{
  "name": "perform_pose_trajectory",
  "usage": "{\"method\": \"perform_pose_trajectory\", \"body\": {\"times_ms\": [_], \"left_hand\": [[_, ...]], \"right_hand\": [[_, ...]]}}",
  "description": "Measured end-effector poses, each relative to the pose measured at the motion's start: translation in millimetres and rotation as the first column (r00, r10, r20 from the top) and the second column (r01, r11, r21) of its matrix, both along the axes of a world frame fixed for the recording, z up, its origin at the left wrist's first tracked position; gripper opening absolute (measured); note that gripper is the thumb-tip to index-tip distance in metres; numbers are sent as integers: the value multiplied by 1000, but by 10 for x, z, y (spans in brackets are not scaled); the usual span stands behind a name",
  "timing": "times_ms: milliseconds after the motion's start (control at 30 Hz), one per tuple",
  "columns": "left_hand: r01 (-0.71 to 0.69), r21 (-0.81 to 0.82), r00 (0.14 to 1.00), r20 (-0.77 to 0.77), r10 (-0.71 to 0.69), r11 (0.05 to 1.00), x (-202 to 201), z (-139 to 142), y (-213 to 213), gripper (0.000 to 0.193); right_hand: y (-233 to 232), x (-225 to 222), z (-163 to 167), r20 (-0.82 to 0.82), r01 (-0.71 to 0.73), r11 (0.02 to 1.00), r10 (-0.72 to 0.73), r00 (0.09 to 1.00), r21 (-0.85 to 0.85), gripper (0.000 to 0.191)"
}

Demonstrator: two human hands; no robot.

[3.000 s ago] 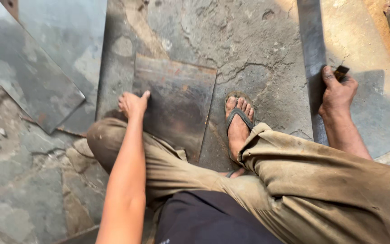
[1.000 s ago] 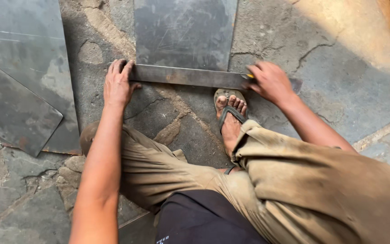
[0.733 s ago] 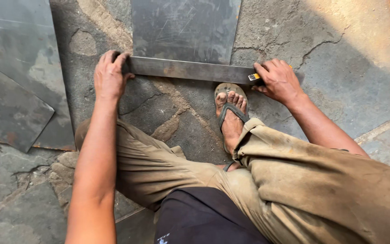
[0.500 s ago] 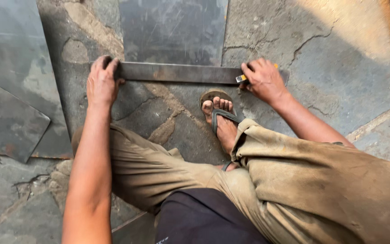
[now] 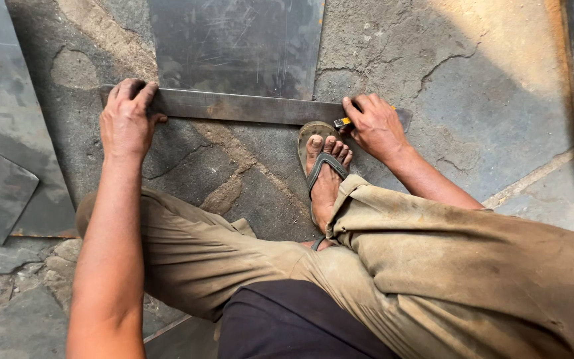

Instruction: The person sits on the ground and uses a metal ruler and a scribing tool to draw straight lines on several rectangular metal sheets. They repeatedly position the ruler, draw lines, and reposition the ruler to mark multiple sheets.

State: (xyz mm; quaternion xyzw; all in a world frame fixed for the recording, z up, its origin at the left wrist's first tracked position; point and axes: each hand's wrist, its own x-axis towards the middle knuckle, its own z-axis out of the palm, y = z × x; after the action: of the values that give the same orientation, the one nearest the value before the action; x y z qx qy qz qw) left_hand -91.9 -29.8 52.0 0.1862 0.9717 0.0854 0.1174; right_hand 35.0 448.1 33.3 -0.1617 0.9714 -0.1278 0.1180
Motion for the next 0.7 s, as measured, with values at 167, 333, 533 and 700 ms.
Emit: {"method": "perform_pose_trajectory", "body": {"times_ms": [167,333,533,700], "left_hand": [[-14,-8,999,37,14,1000,-22,17,15,63],[13,-31,1000,24,-13,999,-22,-27,1,67],[14,-64,999,47,-11,998,-36,-77,-22,68],[17,-104,998,66,-10,994,-42,-81,-14,67]], "right_hand": [[-1,-72,40,19,25,999,-24,1000,-40,61],[-39,-82,82,24,29,999,-28,999,-43,62],[-70,-93,84,1,18,1000,-18,1000,18,60],[-93,-96,56,6,-28,993,27,1000,111,52]]}}
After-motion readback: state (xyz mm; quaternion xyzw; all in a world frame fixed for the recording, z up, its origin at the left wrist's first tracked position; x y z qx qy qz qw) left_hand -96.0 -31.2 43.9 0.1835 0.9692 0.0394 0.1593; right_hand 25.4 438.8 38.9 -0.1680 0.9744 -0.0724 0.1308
